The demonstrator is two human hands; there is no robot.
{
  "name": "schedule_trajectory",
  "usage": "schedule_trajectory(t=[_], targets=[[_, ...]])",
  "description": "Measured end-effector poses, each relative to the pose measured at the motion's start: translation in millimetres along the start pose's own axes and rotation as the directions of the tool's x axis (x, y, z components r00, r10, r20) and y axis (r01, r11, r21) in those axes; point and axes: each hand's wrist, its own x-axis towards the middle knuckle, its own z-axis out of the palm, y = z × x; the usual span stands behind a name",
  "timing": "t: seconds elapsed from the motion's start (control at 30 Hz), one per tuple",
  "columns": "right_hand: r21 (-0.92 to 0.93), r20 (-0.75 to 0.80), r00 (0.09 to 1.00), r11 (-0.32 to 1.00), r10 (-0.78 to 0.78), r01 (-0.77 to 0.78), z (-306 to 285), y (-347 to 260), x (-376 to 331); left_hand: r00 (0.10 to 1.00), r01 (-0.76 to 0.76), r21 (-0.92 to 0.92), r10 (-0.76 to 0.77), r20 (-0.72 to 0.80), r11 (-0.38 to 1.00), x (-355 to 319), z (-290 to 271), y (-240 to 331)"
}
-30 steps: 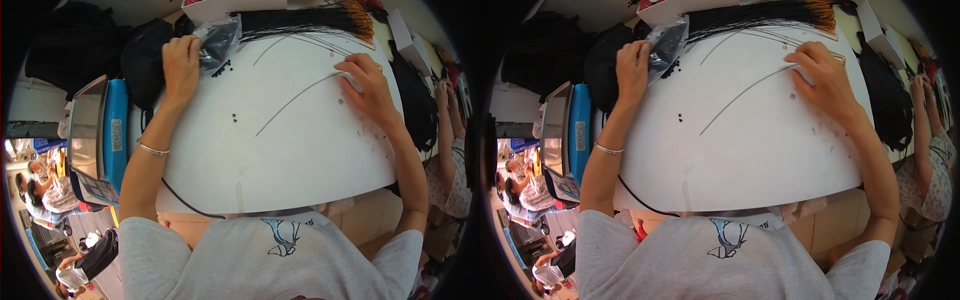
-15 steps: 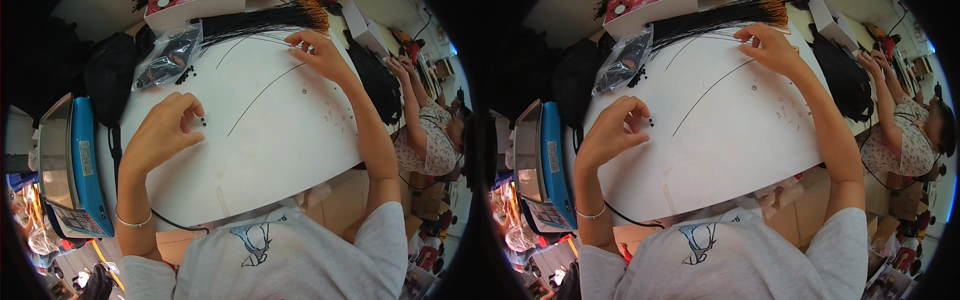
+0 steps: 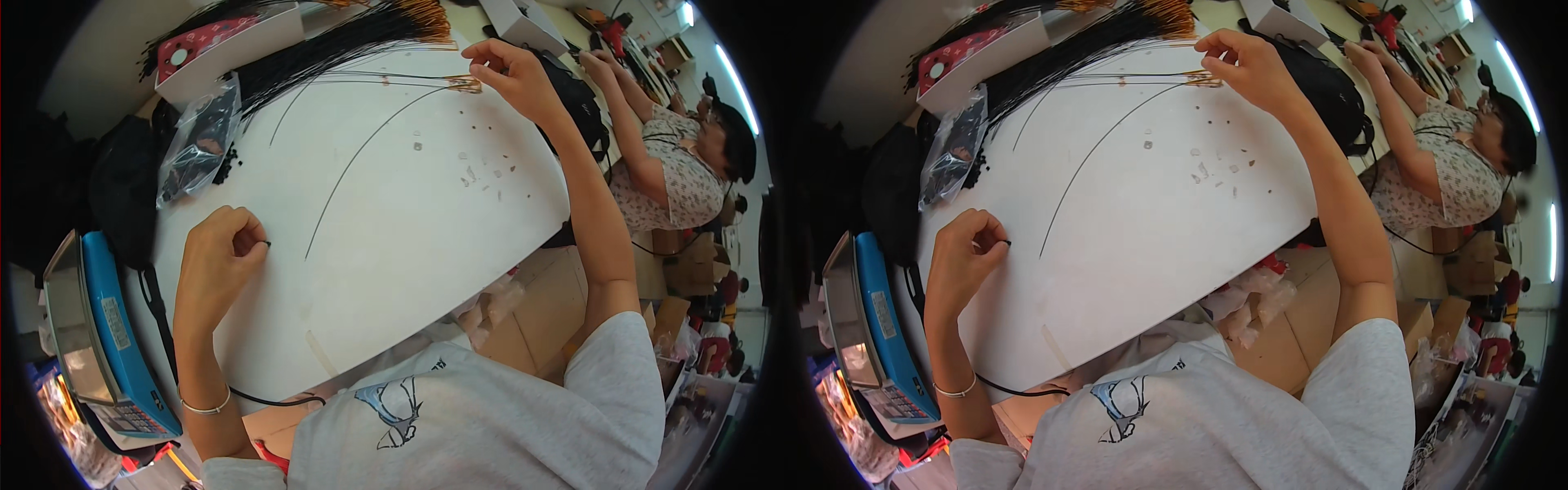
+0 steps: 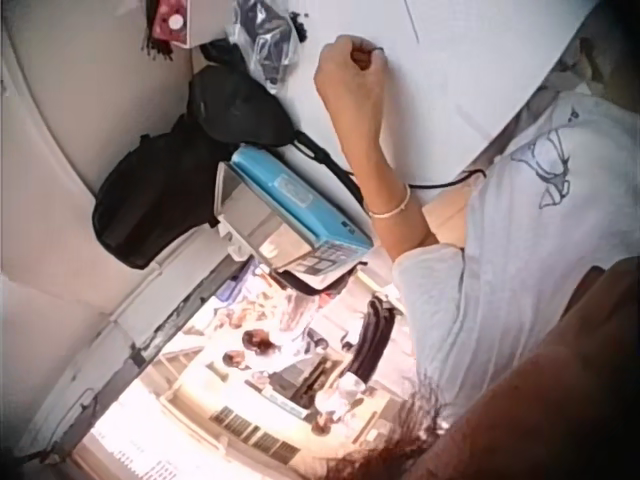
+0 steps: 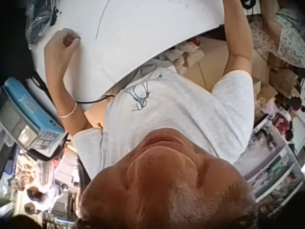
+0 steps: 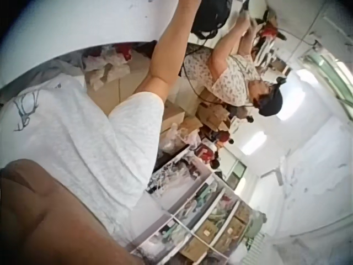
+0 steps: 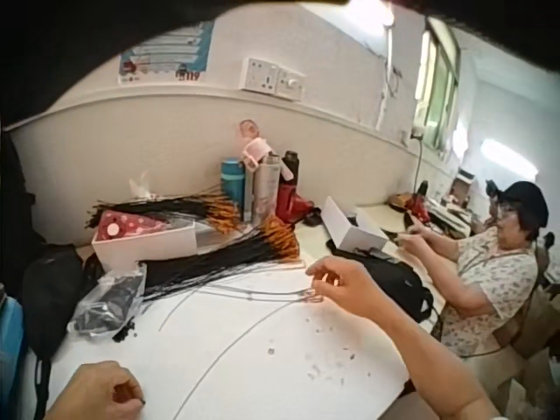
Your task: The person arranges and lifts a bundle of looped wires on a table, then attaches small plastic fasteners onto individual wire ends by hand.
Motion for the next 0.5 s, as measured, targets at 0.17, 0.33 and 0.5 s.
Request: schedule_trajectory(t=[0.17, 0.33, 0.5], targets=[[-0.18, 0.037, 0.995, 0.98, 0.096, -0.088, -36.1, 29.8, -2.5, 0.997, -0.02, -0.016, 0.019, -0.073, 1.0, 6.6, 13.9, 16.1], [-0.178, 0.07, 0.994, 0.981, 0.087, -0.074, -34.8, 42.0, -6.2, 0.991, 0.019, -0.102, -0.032, -0.129, 0.995, 7.5, 19.8, 19.3], [0.011, 0.079, 0.973, 0.976, 0.217, -0.218, -39.0, 16.9, 3.8, 0.981, 0.032, -0.215, -0.072, -0.178, 0.976, -0.1, 18.3, 8.6]])
